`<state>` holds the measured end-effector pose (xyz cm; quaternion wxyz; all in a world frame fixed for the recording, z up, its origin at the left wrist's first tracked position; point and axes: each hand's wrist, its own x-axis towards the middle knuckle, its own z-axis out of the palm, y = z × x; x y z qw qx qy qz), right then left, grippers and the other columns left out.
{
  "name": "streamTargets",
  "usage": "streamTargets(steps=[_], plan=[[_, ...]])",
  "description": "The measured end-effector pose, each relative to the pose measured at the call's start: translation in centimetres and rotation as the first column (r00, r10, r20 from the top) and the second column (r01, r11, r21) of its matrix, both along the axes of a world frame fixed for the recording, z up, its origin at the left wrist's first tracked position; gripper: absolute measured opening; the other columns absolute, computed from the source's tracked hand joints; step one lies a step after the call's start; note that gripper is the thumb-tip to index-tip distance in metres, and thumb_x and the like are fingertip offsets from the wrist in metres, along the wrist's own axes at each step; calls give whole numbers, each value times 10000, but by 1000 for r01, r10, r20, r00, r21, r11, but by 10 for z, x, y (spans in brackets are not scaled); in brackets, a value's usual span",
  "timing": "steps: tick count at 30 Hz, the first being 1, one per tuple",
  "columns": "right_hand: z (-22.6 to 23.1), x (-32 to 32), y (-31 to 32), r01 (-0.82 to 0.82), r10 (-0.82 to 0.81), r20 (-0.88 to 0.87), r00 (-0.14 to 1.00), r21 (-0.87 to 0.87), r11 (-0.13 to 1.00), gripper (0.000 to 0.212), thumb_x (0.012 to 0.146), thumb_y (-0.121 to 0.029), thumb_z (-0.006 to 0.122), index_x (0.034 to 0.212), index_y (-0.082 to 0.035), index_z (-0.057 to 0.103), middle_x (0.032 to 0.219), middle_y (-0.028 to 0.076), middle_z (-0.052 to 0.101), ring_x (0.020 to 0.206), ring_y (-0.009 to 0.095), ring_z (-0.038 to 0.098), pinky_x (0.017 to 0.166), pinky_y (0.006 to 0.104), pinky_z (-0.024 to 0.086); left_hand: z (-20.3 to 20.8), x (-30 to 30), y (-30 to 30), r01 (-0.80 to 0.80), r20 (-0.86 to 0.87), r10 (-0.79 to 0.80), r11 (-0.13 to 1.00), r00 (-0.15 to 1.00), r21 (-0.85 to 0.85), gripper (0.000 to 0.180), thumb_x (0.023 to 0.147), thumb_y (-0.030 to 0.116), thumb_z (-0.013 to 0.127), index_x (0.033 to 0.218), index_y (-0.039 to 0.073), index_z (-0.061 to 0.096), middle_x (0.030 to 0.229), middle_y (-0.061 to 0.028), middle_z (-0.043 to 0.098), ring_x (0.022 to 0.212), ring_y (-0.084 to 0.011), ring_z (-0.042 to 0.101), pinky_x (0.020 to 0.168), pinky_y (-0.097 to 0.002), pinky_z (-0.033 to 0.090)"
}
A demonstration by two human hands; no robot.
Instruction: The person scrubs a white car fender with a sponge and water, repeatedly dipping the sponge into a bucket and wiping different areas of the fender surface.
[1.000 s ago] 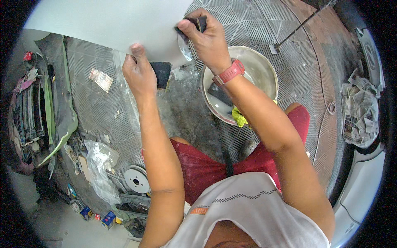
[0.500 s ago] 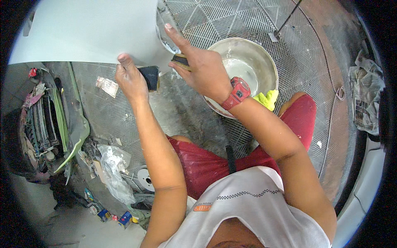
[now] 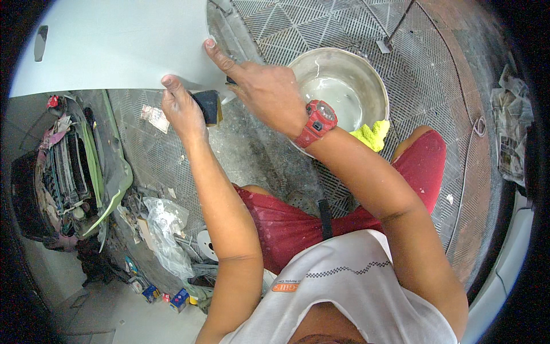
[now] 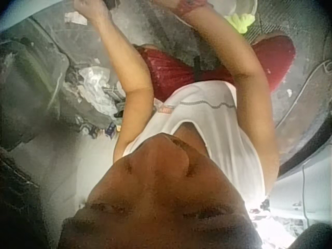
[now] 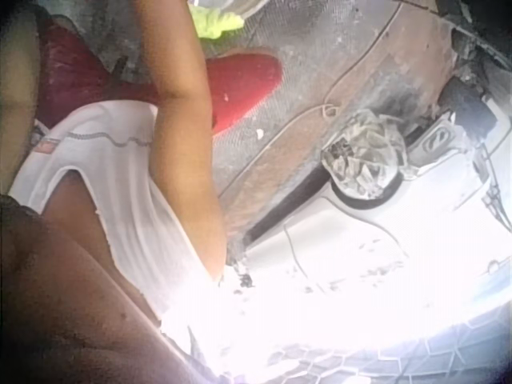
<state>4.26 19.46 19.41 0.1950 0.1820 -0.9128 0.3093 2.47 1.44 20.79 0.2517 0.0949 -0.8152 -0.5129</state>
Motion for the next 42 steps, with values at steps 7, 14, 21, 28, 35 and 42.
streamTargets(steps=[7, 14, 21, 28, 35, 42], plan=[[-5, 2, 0, -6, 6, -10, 1000, -33, 999, 997, 976, -252, 761, 1767, -349, 160, 832, 90, 735, 655, 289, 719, 564, 430, 577, -2, -1, -3, 0, 4, 0, 1000, 1000, -14, 892, 1000, 902, 388, 760, 55, 532, 722, 1, 461, 723, -135, 457, 740, -339, 441], [-7, 5, -1, -9, 9, 34, 999, -3, 1000, 976, 993, -246, 739, 1769, -334, 154, 850, 103, 748, 663, 296, 730, 569, 432, 583, 0, 1, -3, -6, 18, 6, 1000, 1000, 0, 877, 1002, 894, 401, 760, 61, 534, 722, 5, 470, 721, -132, 459, 740, -330, 441], [-7, 9, 0, -34, 34, 111, 993, 2, 999, 970, 996, -243, 734, 1768, -329, 153, 858, 117, 758, 677, 309, 737, 582, 445, 591, -1, 0, -3, -14, 19, 14, 1000, 1000, 1, 902, 1002, 895, 393, 795, 36, 576, 741, -16, 511, 738, -140, 491, 762, -337, 460], [-14, 13, 0, -52, 61, 185, 981, -54, 997, 949, 978, -228, 763, 1753, -308, 221, 949, 149, 775, 780, 331, 769, 663, 445, 608, -2, 0, -5, 9, 11, -9, 1000, 1000, 12, 892, 1006, 892, 393, 800, 46, 586, 745, -28, 521, 727, -154, 504, 780, -346, 482], [-11, 2, 17, -109, 90, -62, 994, -553, 826, 446, 952, -160, 780, 1377, -113, 654, 1061, 186, 762, 964, 384, 755, 830, 444, 598, -3, -1, -7, -11, 53, 12, 1000, 999, -8, 885, 1012, 882, 400, 781, 41, 552, 740, -11, 500, 734, -133, 471, 758, -343, 468], [15, -54, 18, -289, 98, -333, 938, -593, 751, 200, 890, -163, 863, 997, -65, 725, 920, 104, 747, 843, 301, 717, 756, 386, 559, 1, 1, -3, 21, 38, -22, 1000, 999, 14, 918, 1015, 873, 414, 807, -2, 597, 713, -2, 505, 712, -127, 466, 702, -340, 446]])
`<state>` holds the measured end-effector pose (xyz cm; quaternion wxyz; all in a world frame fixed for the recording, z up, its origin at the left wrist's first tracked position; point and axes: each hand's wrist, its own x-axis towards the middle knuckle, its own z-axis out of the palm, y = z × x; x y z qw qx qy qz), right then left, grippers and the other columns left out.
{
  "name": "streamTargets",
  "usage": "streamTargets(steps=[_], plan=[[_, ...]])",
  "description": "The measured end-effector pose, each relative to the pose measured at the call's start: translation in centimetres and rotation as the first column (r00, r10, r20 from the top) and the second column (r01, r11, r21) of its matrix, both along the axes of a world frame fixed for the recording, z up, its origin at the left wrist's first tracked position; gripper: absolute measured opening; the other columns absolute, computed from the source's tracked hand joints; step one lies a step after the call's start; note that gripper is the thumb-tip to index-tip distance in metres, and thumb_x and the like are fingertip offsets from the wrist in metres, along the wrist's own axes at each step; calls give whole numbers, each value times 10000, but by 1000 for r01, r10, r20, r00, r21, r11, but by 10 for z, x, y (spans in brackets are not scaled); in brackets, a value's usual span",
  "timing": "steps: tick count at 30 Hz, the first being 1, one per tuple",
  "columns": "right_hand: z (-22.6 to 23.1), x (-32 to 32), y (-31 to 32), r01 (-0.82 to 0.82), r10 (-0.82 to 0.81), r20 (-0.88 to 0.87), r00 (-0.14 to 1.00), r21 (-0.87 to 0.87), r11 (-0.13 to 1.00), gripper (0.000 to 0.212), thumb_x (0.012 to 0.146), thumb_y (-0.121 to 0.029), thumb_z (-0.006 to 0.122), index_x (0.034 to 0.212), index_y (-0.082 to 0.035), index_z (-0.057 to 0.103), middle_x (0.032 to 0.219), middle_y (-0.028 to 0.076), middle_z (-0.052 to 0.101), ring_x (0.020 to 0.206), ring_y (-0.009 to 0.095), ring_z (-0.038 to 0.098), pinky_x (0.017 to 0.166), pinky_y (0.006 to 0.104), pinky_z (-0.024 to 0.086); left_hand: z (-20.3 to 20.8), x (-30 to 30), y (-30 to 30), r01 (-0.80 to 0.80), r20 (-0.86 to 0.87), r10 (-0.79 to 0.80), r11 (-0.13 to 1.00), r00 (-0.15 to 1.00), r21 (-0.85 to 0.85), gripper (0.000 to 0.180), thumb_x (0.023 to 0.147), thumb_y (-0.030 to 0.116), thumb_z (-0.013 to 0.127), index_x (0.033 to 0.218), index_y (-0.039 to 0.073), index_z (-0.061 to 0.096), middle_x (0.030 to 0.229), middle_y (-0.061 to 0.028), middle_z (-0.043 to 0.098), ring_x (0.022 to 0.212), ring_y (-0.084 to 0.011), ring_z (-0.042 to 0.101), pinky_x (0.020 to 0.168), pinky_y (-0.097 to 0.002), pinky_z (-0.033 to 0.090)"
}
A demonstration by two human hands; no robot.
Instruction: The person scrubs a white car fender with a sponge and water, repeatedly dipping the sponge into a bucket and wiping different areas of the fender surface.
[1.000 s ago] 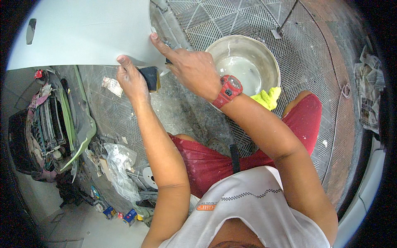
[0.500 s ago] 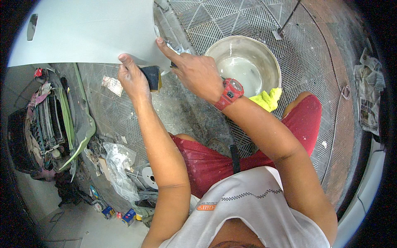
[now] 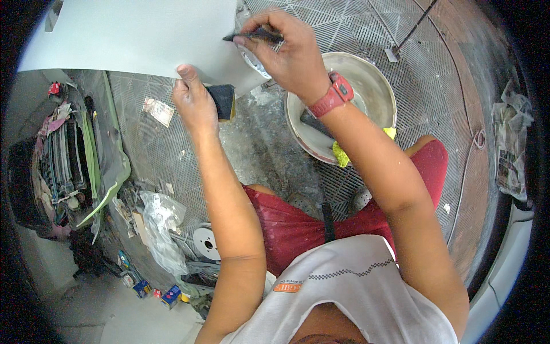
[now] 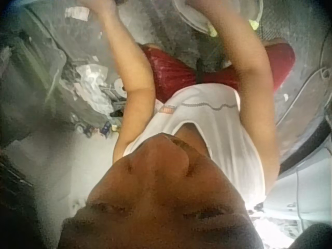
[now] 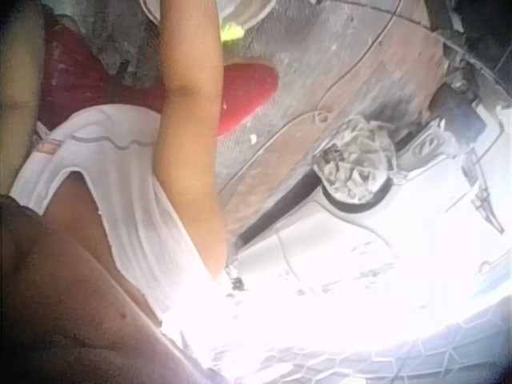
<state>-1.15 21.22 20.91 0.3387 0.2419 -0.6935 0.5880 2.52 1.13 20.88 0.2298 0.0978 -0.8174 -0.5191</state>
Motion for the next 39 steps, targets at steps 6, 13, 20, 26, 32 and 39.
streamTargets(steps=[6, 13, 20, 26, 32, 39], plan=[[-4, -13, -8, 32, -37, 56, 998, 90, 995, 215, 856, -212, 892, 955, -96, 740, 859, 79, 695, 843, 294, 661, 800, 410, 518, 4, 2, -1, 6, -30, -7, 1000, 1000, -31, 911, 1022, 859, 431, 791, -9, 583, 687, 13, 484, 704, -112, 456, 672, -344, 438], [-10, -11, -12, 42, -42, 2, 999, -36, 998, 220, 851, -220, 904, 967, -104, 758, 877, 74, 667, 834, 276, 635, 797, 397, 509, 1, 3, -3, -20, 22, 22, 996, 1000, -83, 940, 1028, 852, 429, 852, -49, 633, 708, -18, 527, 728, -134, 485, 689, -360, 454], [-14, -8, -16, 53, -52, 99, 994, -8, 999, 216, 892, -160, 892, 1006, -62, 738, 941, 41, 700, 858, 165, 645, 788, 325, 526, 2, 1, -3, -5, -18, 3, 996, 1000, -84, 981, 1017, 876, 402, 889, -63, 656, 738, -56, 573, 757, -141, 512, 717, -363, 461], [-20, 0, -24, -24, 77, 323, 943, -164, 986, 227, 903, -188, 893, 1018, -66, 739, 943, 43, 702, 830, 132, 647, 737, 295, 523, 3, 2, -2, 1, 23, 0, 998, 1000, -62, 984, 1016, 872, 417, 895, -75, 653, 733, -44, 576, 748, -153, 515, 718, -367, 464], [-17, 3, -27, -39, 164, 381, 910, -316, 948, 238, 904, -201, 882, 1001, -42, 735, 893, 53, 708, 808, 113, 622, 740, 304, 518, 1, 2, -2, 10, -34, -13, 997, 999, -75, 955, 1014, 864, 443, 840, -57, 620, 693, -18, 529, 709, -141, 477, 666, -359, 434], [-5, 6, -10, -97, 159, 273, 949, -226, 969, 194, 970, -155, 852, 1096, -55, 743, 909, -30, 735, 865, 38, 651, 808, 250, 555, 3, 2, -2, 4, -12, -5, 995, 1000, -96, 907, 1053, 848, 359, 785, -2, 529, 736, -28, 469, 751, -180, 436, 700, -409, 389]])
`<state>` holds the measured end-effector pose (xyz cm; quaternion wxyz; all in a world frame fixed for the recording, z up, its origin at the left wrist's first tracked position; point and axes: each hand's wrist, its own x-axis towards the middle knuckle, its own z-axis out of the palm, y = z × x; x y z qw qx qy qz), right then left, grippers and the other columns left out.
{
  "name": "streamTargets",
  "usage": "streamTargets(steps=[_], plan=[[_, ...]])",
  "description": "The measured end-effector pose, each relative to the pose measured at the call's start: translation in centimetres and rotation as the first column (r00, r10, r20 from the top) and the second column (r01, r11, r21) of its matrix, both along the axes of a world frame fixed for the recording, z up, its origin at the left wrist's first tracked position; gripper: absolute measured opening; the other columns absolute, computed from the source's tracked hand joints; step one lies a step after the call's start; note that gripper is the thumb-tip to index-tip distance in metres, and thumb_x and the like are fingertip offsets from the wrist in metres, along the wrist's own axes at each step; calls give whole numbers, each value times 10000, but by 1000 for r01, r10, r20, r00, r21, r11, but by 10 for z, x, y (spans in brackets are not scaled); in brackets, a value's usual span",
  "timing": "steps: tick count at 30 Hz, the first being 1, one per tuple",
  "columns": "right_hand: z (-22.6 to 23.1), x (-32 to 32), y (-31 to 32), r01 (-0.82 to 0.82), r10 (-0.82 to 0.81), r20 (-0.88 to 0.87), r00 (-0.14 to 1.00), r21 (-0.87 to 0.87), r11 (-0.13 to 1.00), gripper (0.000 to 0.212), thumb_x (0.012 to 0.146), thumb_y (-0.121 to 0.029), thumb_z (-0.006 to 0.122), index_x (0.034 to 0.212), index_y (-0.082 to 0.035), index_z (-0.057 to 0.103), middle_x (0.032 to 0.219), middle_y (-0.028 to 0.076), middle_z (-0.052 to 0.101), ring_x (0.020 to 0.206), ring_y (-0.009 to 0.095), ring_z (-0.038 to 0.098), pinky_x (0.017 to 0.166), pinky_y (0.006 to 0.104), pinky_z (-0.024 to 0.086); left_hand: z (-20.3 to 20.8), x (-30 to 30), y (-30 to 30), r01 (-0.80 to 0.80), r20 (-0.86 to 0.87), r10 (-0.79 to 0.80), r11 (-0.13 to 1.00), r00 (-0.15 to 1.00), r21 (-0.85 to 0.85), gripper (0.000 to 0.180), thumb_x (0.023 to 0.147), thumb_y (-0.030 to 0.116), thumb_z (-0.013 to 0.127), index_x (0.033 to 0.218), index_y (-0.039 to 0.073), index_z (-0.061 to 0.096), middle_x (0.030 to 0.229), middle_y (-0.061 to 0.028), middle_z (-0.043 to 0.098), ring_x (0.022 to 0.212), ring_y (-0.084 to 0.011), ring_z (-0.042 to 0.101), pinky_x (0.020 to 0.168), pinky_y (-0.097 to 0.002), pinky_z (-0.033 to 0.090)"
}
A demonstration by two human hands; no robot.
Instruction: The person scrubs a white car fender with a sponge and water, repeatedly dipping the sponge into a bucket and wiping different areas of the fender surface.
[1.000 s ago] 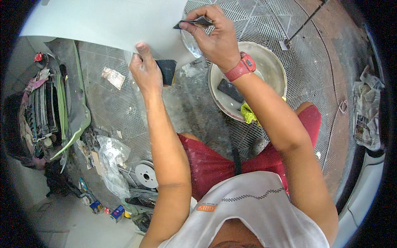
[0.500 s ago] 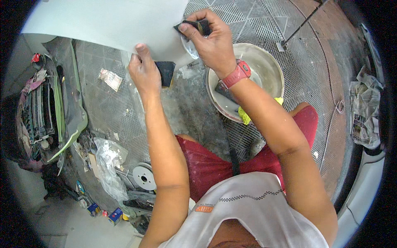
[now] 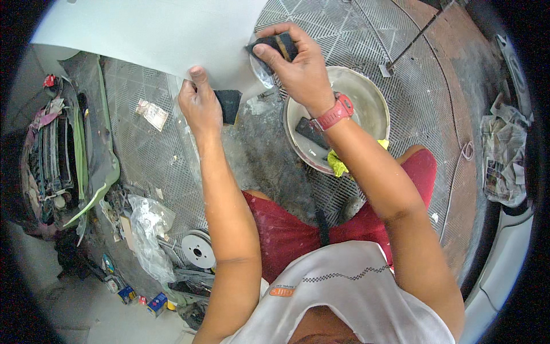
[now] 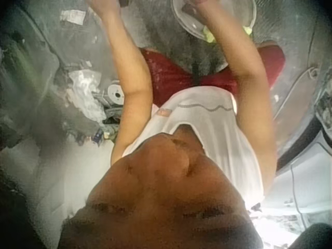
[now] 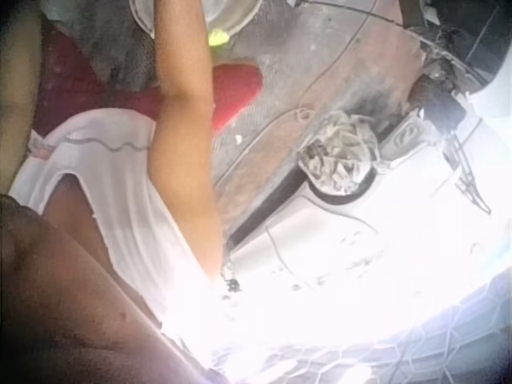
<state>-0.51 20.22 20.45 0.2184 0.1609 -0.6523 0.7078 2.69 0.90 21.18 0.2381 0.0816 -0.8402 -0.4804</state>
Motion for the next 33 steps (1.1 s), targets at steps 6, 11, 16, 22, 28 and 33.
streamTargets(steps=[6, 11, 16, 22, 28, 33], plan=[[-5, -11, -2, 102, -83, -92, 992, 224, 969, 190, 968, -172, 860, 1061, -42, 757, 885, -18, 754, 796, 49, 664, 727, 240, 545, 3, 3, 4, -21, 4, 21, 1000, 1000, 2, 891, 1051, 838, 392, 763, 4, 511, 723, -18, 461, 747, -163, 435, 705, -391, 399], [-10, -11, -10, -62, 67, 151, 986, -35, 997, 262, 913, -257, 884, 1001, -39, 771, 865, 82, 746, 786, 145, 660, 749, 331, 540, 4, 2, 3, -18, 47, 17, 1000, 999, 23, 884, 1051, 839, 389, 750, 15, 495, 721, -12, 458, 737, -163, 431, 687, -394, 391], [-5, -5, -8, -36, 35, 87, 996, 4, 999, 235, 938, -226, 867, 985, -21, 763, 817, 8, 726, 724, 83, 621, 669, 285, 517, 3, 2, 1, -16, 16, 16, 1000, 1000, 7, 880, 1056, 835, 386, 753, 17, 499, 715, -8, 456, 733, -158, 419, 681, -395, 379], [-4, -2, -10, -75, 70, 135, 988, 34, 997, 188, 999, -196, 829, 1031, -30, 745, 905, -34, 740, 809, 28, 630, 730, 236, 524, 0, 0, 3, -1, -5, 1, 999, 1000, 43, 868, 1054, 834, 396, 762, 24, 499, 718, 0, 440, 738, -156, 409, 686, -388, 373], [-4, -1, -13, -99, 100, 285, 953, -16, 995, 198, 1011, -193, 810, 1046, -16, 731, 914, -30, 742, 799, 41, 642, 737, 237, 540, 0, 0, 3, -16, 34, 14, 999, 999, 50, 850, 1048, 837, 411, 760, 40, 478, 721, 9, 447, 740, -145, 415, 677, -386, 369], [-4, -1, -13, -128, 163, 266, 950, -145, 981, 184, 1013, -189, 809, 1052, -23, 741, 909, -27, 746, 798, 42, 651, 742, 237, 546, -1, 0, 1, -1, -31, 2, 1000, 1000, 27, 868, 1042, 851, 396, 750, 37, 471, 718, 4, 436, 740, -152, 416, 673, -389, 364]])
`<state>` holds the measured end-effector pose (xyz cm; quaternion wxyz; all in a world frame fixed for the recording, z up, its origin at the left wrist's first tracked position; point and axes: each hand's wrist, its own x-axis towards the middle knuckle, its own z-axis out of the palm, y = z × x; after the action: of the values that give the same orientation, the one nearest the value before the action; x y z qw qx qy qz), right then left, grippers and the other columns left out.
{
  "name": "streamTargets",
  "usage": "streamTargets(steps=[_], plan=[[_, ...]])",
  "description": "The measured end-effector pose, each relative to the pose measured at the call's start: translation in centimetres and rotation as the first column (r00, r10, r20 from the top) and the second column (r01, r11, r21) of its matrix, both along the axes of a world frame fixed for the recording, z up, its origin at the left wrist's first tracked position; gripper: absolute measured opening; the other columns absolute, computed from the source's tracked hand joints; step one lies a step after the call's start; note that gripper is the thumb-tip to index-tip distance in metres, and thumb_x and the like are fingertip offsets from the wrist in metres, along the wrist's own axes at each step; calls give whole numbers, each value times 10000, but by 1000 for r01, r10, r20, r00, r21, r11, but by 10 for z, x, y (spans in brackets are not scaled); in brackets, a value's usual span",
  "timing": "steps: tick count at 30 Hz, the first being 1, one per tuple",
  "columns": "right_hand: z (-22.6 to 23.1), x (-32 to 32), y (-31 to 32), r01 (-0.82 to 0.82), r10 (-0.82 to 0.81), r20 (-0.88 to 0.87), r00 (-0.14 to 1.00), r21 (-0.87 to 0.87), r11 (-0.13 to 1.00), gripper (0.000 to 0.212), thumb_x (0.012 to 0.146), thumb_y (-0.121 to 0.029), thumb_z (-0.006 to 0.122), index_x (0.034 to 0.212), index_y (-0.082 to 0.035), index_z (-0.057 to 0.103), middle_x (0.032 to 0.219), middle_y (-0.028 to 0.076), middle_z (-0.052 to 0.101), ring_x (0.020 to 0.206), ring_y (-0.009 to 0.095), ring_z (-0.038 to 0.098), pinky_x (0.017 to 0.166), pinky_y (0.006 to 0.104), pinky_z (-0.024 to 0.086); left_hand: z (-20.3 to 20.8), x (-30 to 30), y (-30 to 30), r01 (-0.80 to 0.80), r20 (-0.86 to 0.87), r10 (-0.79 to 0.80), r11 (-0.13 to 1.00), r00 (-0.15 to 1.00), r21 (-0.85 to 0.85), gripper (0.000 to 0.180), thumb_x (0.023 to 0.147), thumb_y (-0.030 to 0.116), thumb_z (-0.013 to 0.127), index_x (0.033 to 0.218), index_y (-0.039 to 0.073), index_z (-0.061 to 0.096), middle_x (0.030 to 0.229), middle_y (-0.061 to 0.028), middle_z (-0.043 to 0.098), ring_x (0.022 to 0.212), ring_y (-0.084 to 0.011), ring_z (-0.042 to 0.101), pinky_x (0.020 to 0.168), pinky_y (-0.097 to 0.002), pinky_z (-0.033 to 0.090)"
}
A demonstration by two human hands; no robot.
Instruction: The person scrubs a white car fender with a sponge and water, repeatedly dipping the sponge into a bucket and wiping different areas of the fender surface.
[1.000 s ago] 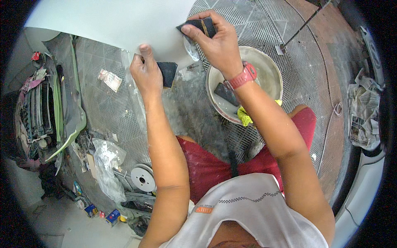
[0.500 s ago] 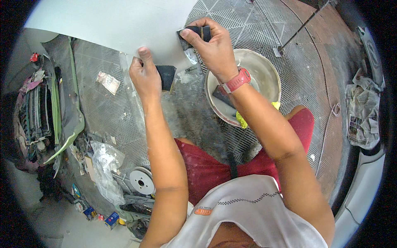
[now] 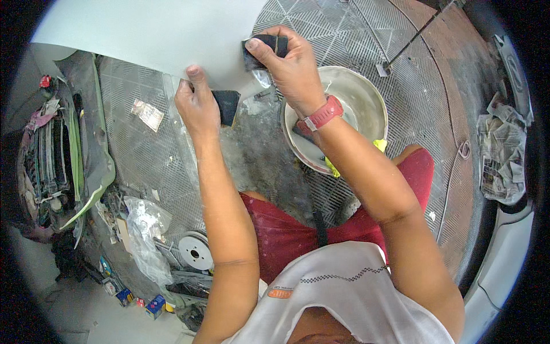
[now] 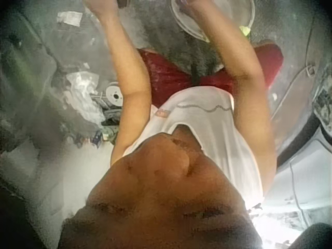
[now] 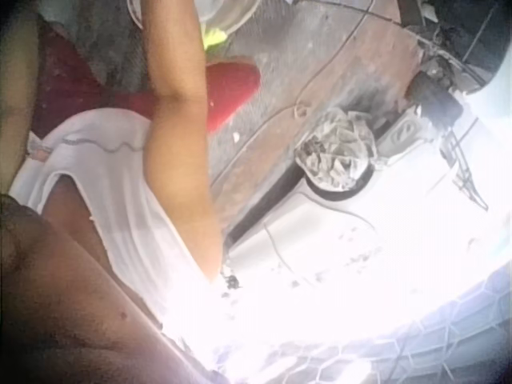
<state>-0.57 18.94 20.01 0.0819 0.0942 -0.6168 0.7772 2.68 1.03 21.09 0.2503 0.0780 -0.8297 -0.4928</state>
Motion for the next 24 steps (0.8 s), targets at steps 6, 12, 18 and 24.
streamTargets(steps=[6, 12, 18, 24], plan=[[-4, 0, -7, 56, -57, -11, 998, -116, 992, 216, 954, -204, 858, 963, -20, 745, 802, -24, 711, 701, 50, 597, 632, 257, 496, -2, -1, 1, 7, -15, -7, 1000, 1000, -26, 881, 1042, 856, 381, 753, 30, 481, 725, 0, 447, 741, -154, 418, 676, -396, 365], [-2, 2, -9, 30, -26, 54, 998, -80, 996, 214, 947, -205, 864, 950, -28, 743, 799, -36, 701, 703, 48, 603, 631, 259, 499, -3, -2, 0, -14, 10, 14, 1000, 1000, -9, 882, 1044, 855, 380, 772, 24, 496, 747, -1, 470, 764, -150, 421, 689, -394, 369], [-15, 0, -6, -17, 16, -13, 1000, -113, 993, 247, 960, -235, 852, 954, -15, 738, 809, -18, 727, 700, 77, 624, 635, 290, 516, -2, 0, -3, 5, 27, -5, 1000, 1000, 1, 915, 1037, 839, 432, 863, -40, 618, 741, -27, 533, 760, -149, 486, 708, -372, 439], [-29, 8, 12, -3, -12, 97, 995, 153, 988, 251, 985, -226, 804, 1095, -23, 705, 854, 39, 731, 732, 105, 667, 678, 307, 542, 0, 0, -2, -16, -3, 16, 999, 1000, -30, 898, 1046, 849, 387, 785, -2, 508, 727, 6, 433, 734, -168, 416, 702, -395, 380]])
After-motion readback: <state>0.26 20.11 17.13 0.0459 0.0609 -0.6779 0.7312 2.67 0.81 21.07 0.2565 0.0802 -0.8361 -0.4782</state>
